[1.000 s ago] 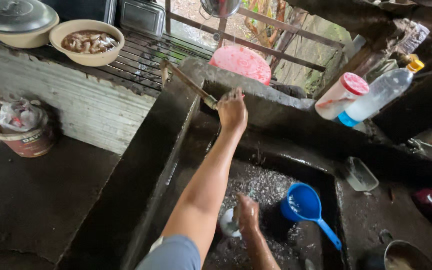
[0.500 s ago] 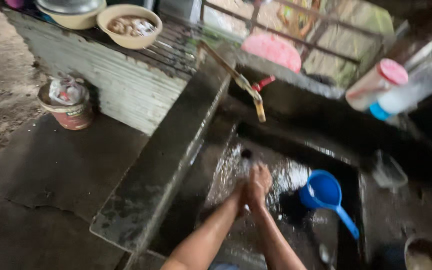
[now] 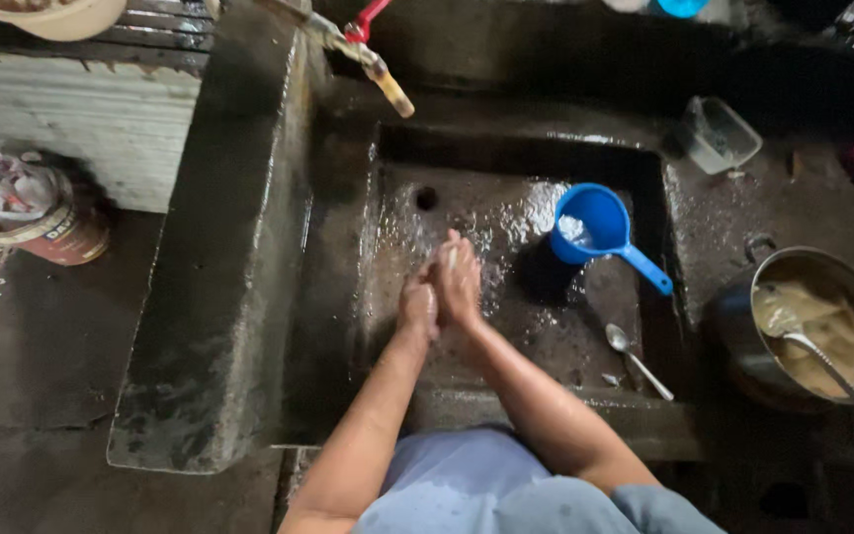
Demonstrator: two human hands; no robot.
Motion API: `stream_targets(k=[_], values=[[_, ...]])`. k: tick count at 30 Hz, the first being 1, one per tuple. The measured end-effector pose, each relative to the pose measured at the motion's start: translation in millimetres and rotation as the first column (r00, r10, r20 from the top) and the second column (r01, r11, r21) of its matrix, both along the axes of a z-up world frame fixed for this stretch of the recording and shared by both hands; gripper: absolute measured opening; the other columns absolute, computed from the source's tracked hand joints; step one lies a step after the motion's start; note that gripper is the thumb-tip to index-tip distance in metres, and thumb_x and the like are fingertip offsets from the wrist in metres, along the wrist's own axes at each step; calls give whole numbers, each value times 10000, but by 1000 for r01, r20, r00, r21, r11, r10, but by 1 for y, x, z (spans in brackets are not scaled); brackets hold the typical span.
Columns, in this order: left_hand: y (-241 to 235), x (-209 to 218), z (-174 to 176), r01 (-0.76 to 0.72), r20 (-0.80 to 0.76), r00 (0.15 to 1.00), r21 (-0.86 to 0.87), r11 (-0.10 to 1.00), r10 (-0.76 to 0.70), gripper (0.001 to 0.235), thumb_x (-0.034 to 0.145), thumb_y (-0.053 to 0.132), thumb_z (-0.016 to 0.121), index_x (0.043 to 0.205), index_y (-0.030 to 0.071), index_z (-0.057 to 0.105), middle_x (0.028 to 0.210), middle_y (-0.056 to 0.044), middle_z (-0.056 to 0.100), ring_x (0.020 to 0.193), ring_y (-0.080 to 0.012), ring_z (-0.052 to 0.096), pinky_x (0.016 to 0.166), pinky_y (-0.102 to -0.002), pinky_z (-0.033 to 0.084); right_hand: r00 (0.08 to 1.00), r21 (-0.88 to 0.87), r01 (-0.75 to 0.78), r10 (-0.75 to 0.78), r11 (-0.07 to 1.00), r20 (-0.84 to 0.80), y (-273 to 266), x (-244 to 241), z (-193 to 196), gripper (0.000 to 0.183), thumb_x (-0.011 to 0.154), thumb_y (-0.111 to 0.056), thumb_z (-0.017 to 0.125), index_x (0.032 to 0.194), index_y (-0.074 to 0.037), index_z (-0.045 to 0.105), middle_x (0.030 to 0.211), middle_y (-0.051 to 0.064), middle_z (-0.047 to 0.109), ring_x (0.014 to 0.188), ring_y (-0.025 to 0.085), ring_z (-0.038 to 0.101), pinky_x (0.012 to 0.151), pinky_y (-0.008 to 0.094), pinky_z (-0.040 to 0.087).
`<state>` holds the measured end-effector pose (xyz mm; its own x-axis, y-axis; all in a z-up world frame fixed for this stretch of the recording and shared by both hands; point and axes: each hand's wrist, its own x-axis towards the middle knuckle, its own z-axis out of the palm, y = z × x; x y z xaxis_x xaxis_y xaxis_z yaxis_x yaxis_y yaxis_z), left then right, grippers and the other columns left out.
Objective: The person scoops a substance into a pink cup using a spoon and then washes the cup and its lid under running water at a sink.
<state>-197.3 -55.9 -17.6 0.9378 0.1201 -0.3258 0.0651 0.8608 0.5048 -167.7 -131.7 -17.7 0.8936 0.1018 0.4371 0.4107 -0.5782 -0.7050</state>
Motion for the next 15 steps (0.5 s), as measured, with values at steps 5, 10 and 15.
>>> stream_targets(k=[5, 10, 15], values=[[-3, -10, 30, -77, 3, 997, 285, 955, 80, 399, 957, -78, 532, 1344, -31, 616, 1362, -128, 656, 1200, -174, 644, 1061, -279, 509, 664, 686, 396, 325, 611, -673, -29, 23, 4, 370, 1052, -283, 519, 1363, -84, 491, 1248, 149, 650, 981, 286, 621, 786, 479, 520], [13, -9, 90, 31, -73, 997, 500, 865, 6, 348, 953, -65, 607, 1290, -7, 668, 1201, -141, 716, 981, -195, 672, 850, -333, 569, 507, 770, 516, 590, 376, -628, -68, 34, 32, 349, 953, -192, 582, 1280, -107, 492, 1198, 148, 679, 935, 289, 690, 763, 461, 575], [26, -6, 152, -20, 21, 1000, 925, 381, 1, 284, 923, -32, 681, 1185, 51, 752, 1102, -107, 794, 981, -179, 754, 841, -316, 608, 408, 870, 277, 769, 409, -492, -76, 19, 45, 407, 955, -318, 604, 1283, -80, 573, 1105, 109, 701, 910, 240, 712, 706, 410, 596]])
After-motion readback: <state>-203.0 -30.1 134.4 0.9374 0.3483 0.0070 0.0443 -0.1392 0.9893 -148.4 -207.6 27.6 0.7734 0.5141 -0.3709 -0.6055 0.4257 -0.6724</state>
